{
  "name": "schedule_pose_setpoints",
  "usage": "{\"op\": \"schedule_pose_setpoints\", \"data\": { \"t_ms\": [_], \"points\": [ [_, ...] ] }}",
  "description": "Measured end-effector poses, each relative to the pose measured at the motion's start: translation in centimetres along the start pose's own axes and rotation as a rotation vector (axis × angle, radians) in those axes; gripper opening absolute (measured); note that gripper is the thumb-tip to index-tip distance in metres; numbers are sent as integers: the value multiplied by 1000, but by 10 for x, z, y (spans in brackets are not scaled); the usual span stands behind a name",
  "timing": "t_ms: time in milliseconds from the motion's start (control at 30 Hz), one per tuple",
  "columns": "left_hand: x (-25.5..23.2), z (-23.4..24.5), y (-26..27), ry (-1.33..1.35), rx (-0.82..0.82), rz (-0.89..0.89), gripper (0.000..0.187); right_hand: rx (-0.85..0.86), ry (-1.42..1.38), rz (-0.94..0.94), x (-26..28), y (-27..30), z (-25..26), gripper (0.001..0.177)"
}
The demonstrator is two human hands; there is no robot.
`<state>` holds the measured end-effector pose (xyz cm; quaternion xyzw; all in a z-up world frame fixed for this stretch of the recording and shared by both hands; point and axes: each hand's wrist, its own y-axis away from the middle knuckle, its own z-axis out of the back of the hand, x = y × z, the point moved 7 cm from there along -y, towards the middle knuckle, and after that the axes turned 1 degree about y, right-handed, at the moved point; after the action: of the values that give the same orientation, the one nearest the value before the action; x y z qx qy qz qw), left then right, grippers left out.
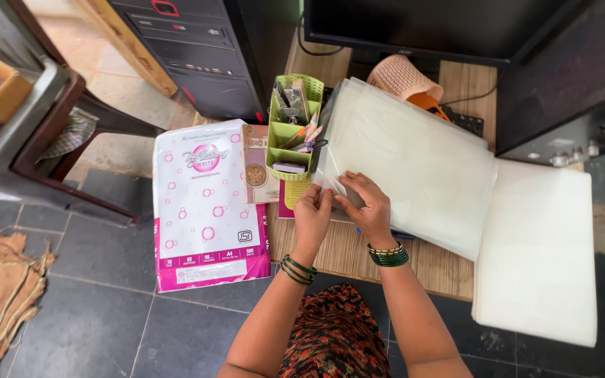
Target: The person places items into plastic bags on a desk. They open clear plastic bags, insert white sheets, and place the filled bags into a larger grey printed mailing bag.
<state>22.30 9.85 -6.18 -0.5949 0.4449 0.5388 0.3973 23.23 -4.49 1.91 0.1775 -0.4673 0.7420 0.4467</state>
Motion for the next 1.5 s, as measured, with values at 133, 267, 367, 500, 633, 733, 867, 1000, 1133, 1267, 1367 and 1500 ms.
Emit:
{"op": "schedule_pose_setpoints", "data": {
  "t_ms": [133,267,367,500,633,733,867,1000,1133,1267,1367,1500],
  "points": [
    [4,3,-1,-40,-5,42,18,-18,49,28,2,4,-4,34],
    [9,3,-3,-10,-9,38,17,-8,66,41,2,5,-6,33],
    [16,3,-7,30,12,24,15,4,65,39,3,4,-6,33],
    [26,3,-9,98,36,52,13,16,75,48,5,4,-7,33],
    [24,6,-9,58,25,66,15,26,115,70,7,2,-10,33],
    [21,7,-5,-6,8,71,24,33,123,72,8,2,-9,33],
    [26,7,-8,81,14,88,24,42,153,98,12,3,-11,35],
    [23,8,-7,106,13,86,21,45,165,115,14,2,-11,36],
    [8,10,-4,-137,-20,32,15,25,163,110,15,1,-10,37],
    [10,10,-10,-132,-22,51,13,6,172,79,11,3,-10,35],
    [12,11,-11,-136,-36,49,13,6,194,93,13,2,-11,39],
    [15,13,-15,-123,-51,61,14,21,250,120,20,-2,-12,43]
  ]
}}
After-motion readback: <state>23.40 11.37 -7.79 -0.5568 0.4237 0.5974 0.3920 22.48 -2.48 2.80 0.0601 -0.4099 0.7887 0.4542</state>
